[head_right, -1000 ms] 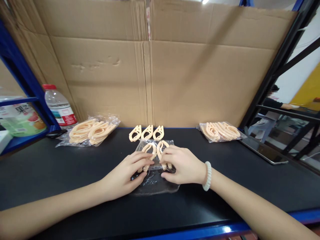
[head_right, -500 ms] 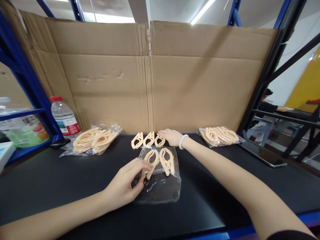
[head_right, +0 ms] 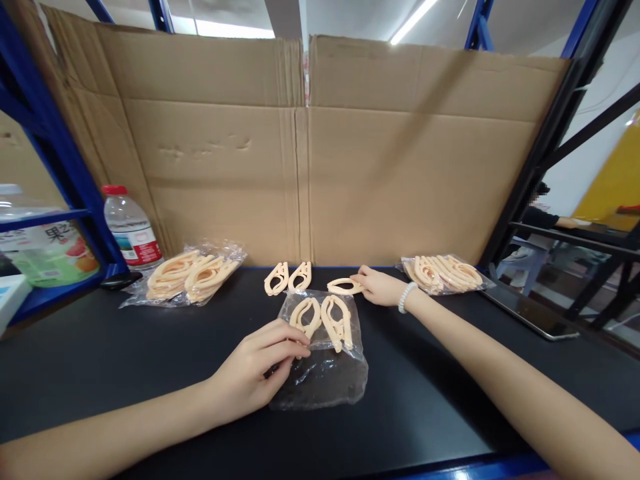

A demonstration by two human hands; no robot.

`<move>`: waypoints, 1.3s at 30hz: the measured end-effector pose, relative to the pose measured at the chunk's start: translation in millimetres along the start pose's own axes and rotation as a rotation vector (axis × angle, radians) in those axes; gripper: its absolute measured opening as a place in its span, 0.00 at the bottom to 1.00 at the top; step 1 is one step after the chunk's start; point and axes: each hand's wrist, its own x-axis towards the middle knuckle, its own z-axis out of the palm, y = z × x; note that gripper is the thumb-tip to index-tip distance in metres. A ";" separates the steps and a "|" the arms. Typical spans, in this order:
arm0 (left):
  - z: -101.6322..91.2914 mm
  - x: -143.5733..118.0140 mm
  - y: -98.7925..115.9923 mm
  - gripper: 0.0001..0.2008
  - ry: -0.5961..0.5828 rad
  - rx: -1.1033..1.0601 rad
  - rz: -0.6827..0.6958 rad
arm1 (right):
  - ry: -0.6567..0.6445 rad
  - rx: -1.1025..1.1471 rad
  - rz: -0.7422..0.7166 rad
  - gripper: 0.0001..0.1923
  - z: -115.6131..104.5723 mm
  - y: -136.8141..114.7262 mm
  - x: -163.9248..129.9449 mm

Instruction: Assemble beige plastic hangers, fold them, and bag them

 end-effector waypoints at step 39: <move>3.2 0.8 -1.8 0.30 -0.026 0.111 -0.032 | 0.437 -0.366 -0.357 0.14 -49.2 -161.4 -53.6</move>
